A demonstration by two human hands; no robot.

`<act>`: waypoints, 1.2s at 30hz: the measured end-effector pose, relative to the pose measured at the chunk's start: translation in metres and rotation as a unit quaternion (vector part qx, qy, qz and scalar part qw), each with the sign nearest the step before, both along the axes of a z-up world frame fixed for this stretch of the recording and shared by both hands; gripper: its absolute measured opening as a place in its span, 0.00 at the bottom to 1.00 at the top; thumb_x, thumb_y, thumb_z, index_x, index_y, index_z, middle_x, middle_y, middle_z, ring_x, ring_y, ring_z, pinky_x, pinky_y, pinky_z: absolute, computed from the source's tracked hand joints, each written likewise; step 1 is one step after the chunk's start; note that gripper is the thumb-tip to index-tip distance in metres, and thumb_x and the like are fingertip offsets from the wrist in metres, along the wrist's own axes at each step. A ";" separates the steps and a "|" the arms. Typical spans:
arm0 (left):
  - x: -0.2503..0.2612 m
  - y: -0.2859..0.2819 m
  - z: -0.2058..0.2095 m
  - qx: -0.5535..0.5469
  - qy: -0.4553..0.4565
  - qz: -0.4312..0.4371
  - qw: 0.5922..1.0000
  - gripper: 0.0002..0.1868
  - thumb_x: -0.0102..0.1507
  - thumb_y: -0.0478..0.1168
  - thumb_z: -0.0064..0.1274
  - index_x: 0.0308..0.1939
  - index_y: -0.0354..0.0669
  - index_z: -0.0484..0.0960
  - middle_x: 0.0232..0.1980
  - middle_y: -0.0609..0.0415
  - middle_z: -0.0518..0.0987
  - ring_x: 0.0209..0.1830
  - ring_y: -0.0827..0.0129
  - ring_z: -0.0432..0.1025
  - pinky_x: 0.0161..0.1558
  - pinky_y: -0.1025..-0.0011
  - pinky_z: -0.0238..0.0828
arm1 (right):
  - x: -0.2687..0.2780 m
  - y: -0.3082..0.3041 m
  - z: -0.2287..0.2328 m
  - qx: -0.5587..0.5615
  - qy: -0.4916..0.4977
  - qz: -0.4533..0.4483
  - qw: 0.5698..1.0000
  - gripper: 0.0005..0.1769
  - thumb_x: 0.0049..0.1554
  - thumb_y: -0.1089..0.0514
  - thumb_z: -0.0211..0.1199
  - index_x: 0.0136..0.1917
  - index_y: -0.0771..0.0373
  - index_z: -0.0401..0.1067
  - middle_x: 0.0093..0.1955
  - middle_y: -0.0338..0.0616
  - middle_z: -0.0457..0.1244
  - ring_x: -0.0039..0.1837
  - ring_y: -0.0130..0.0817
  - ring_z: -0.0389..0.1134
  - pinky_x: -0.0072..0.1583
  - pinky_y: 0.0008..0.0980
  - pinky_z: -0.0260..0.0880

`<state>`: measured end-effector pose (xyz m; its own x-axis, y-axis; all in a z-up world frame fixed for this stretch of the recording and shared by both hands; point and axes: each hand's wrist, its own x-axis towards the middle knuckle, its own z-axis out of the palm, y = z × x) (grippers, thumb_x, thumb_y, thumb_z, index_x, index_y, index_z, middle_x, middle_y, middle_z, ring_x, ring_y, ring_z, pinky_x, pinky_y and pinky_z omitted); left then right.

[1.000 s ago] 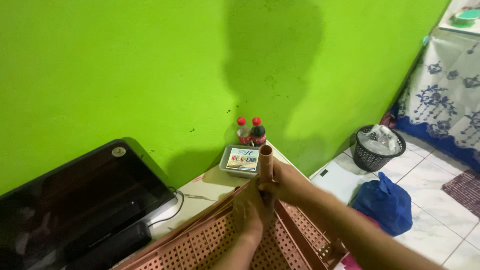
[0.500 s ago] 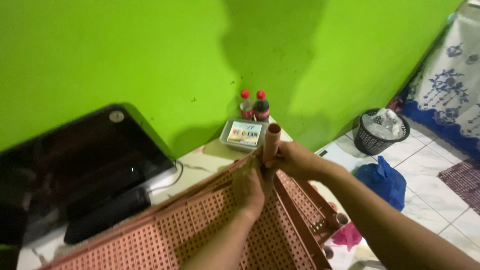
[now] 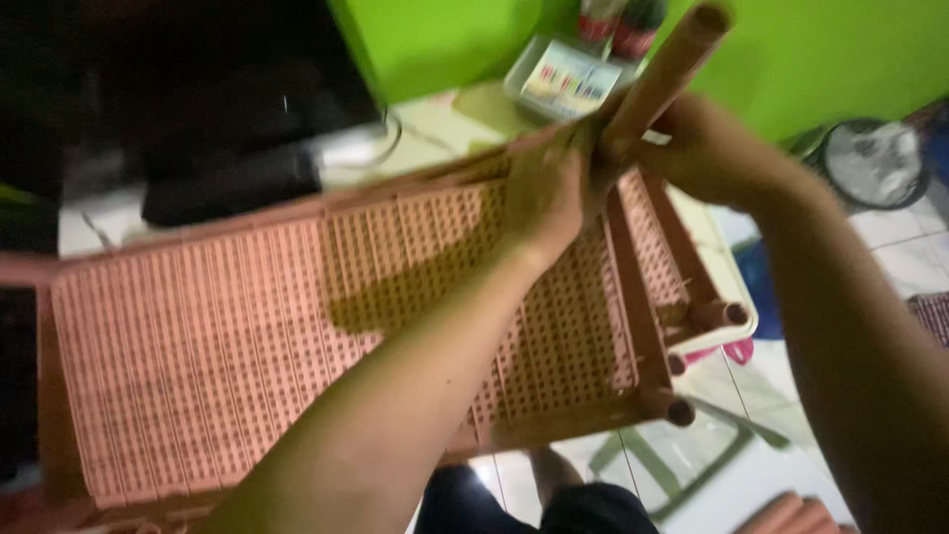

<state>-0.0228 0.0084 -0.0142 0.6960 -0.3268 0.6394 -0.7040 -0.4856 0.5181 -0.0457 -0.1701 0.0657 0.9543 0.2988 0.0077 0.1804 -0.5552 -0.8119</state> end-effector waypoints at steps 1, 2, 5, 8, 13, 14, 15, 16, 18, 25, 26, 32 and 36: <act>0.002 -0.004 -0.005 0.000 0.035 -0.003 0.999 0.17 0.67 0.44 0.51 0.56 0.40 0.79 0.49 0.44 0.83 0.48 0.52 0.78 0.53 0.57 0.71 | -0.003 0.001 0.001 0.037 -0.014 0.012 0.999 0.15 0.59 0.64 0.59 0.60 0.66 0.71 0.58 0.49 0.70 0.65 0.39 0.71 0.68 0.41 0.65; 0.002 -0.007 -0.012 0.001 0.070 -0.007 0.998 0.16 0.68 0.46 0.51 0.55 0.41 0.79 0.48 0.45 0.83 0.47 0.54 0.78 0.52 0.58 0.72 | -0.005 0.006 -0.002 0.048 -0.003 -0.001 0.999 0.14 0.60 0.65 0.59 0.60 0.66 0.70 0.57 0.48 0.70 0.64 0.39 0.71 0.68 0.39 0.67; 0.010 -0.012 -0.033 0.079 0.047 0.058 0.994 0.15 0.66 0.40 0.45 0.52 0.42 0.81 0.46 0.44 0.83 0.47 0.53 0.75 0.56 0.53 0.68 | -0.008 0.008 -0.002 0.052 -0.008 -0.039 0.998 0.14 0.61 0.67 0.59 0.61 0.65 0.70 0.56 0.47 0.69 0.61 0.38 0.71 0.67 0.37 0.71; 0.015 -0.014 -0.050 0.073 0.051 0.057 0.994 0.13 0.69 0.38 0.41 0.51 0.45 0.81 0.50 0.46 0.83 0.54 0.56 0.75 0.62 0.55 0.68 | -0.010 0.009 -0.005 0.045 -0.025 -0.042 0.998 0.14 0.61 0.68 0.58 0.61 0.66 0.70 0.55 0.47 0.69 0.60 0.37 0.70 0.65 0.37 0.71; 0.017 -0.017 -0.038 0.100 0.041 0.059 0.992 0.10 0.67 0.38 0.47 0.49 0.43 0.81 0.47 0.45 0.82 0.50 0.51 0.76 0.54 0.54 0.70 | -0.007 0.011 -0.025 -0.015 -0.026 -0.158 0.987 0.13 0.61 0.63 0.62 0.60 0.64 0.72 0.53 0.46 0.70 0.57 0.37 0.71 0.61 0.37 0.70; 0.014 -0.011 -0.030 0.056 0.018 0.043 0.997 0.11 0.65 0.39 0.49 0.50 0.41 0.80 0.47 0.44 0.82 0.50 0.51 0.76 0.54 0.55 0.71 | -0.005 0.012 -0.027 -0.020 -0.025 -0.169 0.985 0.13 0.61 0.62 0.61 0.59 0.63 0.72 0.53 0.46 0.70 0.57 0.38 0.72 0.61 0.37 0.71; 0.010 -0.008 -0.022 0.056 0.012 0.046 0.997 0.12 0.63 0.38 0.51 0.50 0.41 0.80 0.47 0.44 0.82 0.49 0.50 0.77 0.52 0.56 0.71 | -0.004 0.015 -0.031 -0.022 -0.022 -0.176 0.984 0.12 0.60 0.62 0.61 0.58 0.62 0.72 0.52 0.46 0.71 0.56 0.38 0.73 0.60 0.37 0.72; 0.007 -0.007 -0.014 0.056 0.007 0.048 0.997 0.13 0.62 0.38 0.52 0.50 0.41 0.81 0.47 0.44 0.82 0.48 0.50 0.77 0.51 0.56 0.71 | -0.004 0.015 -0.033 -0.025 -0.019 -0.182 0.983 0.12 0.59 0.62 0.61 0.58 0.61 0.72 0.51 0.47 0.71 0.55 0.39 0.73 0.60 0.37 0.73; 0.000 -0.007 -0.005 0.057 0.017 0.052 0.997 0.14 0.61 0.39 0.55 0.50 0.42 0.81 0.46 0.45 0.82 0.46 0.50 0.77 0.50 0.56 0.72 | -0.006 0.014 -0.041 -0.008 -0.084 -0.172 0.981 0.13 0.60 0.62 0.61 0.58 0.62 0.71 0.51 0.50 0.70 0.55 0.42 0.73 0.58 0.39 0.73; -0.007 -0.005 0.004 0.065 0.004 0.049 0.997 0.22 0.62 0.42 0.58 0.59 0.40 0.77 0.50 0.44 0.81 0.45 0.53 0.77 0.46 0.59 0.75 | -0.008 0.016 -0.049 0.025 -0.121 -0.148 0.981 0.14 0.60 0.62 0.61 0.60 0.60 0.68 0.50 0.53 0.70 0.53 0.48 0.74 0.54 0.42 0.73; -0.009 -0.004 0.002 0.060 0.004 0.053 0.997 0.22 0.62 0.42 0.59 0.60 0.40 0.77 0.50 0.44 0.81 0.45 0.53 0.78 0.46 0.60 0.76 | -0.012 0.017 -0.050 0.032 -0.112 -0.150 0.982 0.14 0.60 0.62 0.60 0.60 0.60 0.67 0.50 0.53 0.70 0.53 0.48 0.74 0.54 0.41 0.73; -0.006 -0.005 0.000 0.089 -0.001 0.071 0.993 0.18 0.65 0.42 0.56 0.58 0.41 0.78 0.50 0.44 0.82 0.45 0.52 0.78 0.46 0.58 0.75 | -0.012 0.017 -0.038 0.046 -0.144 -0.126 0.980 0.14 0.60 0.62 0.61 0.60 0.60 0.68 0.49 0.53 0.70 0.53 0.48 0.75 0.54 0.41 0.74; -0.006 -0.007 -0.007 0.127 0.056 0.076 0.987 0.14 0.68 0.45 0.55 0.54 0.43 0.80 0.44 0.45 0.82 0.43 0.50 0.78 0.46 0.55 0.74 | -0.014 0.019 -0.045 0.040 -0.136 -0.148 0.979 0.15 0.60 0.63 0.62 0.61 0.61 0.67 0.49 0.54 0.71 0.52 0.50 0.75 0.53 0.43 0.73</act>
<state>-0.0288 0.0017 -0.0207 0.8111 -0.3533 0.4662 -0.5583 -0.7054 0.4368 -0.0599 -0.1508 0.0203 0.9585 -0.0023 0.2852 0.2364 -0.5529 -0.7990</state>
